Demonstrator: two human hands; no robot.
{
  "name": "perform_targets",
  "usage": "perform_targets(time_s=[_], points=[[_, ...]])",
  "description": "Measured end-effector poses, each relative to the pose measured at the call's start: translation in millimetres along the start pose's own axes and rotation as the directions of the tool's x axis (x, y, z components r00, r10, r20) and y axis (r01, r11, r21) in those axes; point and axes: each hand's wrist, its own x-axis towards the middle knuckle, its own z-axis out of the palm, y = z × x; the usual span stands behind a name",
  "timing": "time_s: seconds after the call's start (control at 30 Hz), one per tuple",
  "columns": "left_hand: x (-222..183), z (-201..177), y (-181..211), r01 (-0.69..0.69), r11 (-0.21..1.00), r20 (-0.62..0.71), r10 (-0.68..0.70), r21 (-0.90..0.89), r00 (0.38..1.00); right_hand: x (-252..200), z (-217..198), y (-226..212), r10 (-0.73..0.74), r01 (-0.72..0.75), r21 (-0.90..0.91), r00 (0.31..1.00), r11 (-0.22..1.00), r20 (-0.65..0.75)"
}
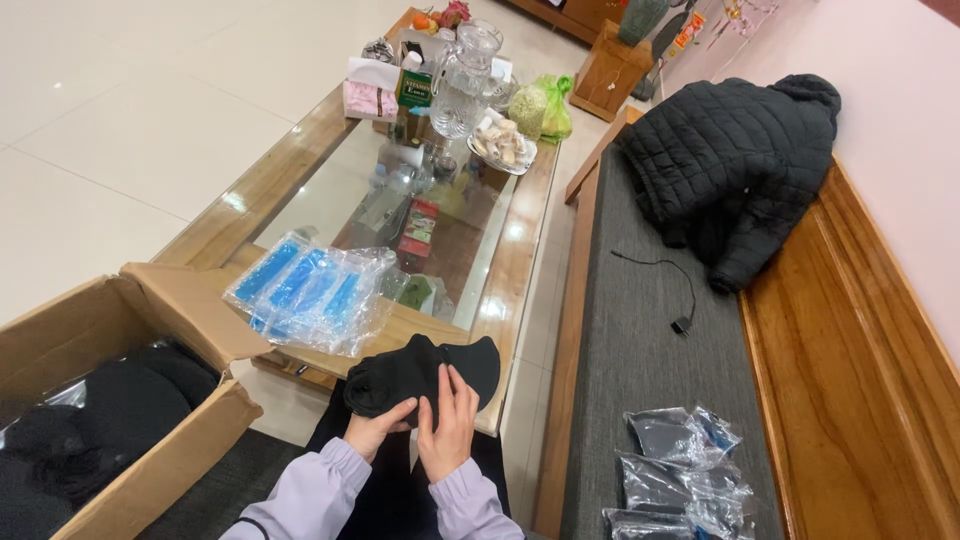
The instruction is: Inspecting and packing black fabric face masks into a cardboard box
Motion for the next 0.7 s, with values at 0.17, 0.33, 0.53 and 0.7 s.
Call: perform_targets(time_s=[0.17,0.33,0.53,0.7], points=[[23.0,-13.8,-26.2,-0.047,0.999,-0.017,0.047,0.012,0.999,8.9,-9.5,-14.8,-0.039,0.044,0.053,0.995,0.998,-0.090],[12.2,-10.1,-12.2,-0.039,0.999,-0.003,0.039,0.026,0.999,3.5,-3.7,-10.3,-0.081,0.085,0.103,0.996,0.991,-0.049],[8.1,-5.7,-8.7,0.016,0.998,-0.035,-0.014,0.066,0.999,-8.5,6.7,12.5,0.155,-0.149,0.106,0.986,0.983,-0.052],[-0.9,-1.4,4.7,0.034,0.997,-0.032,-0.032,0.075,0.999,-9.7,4.2,26.4,0.240,-0.215,0.263,0.969,0.941,-0.066]])
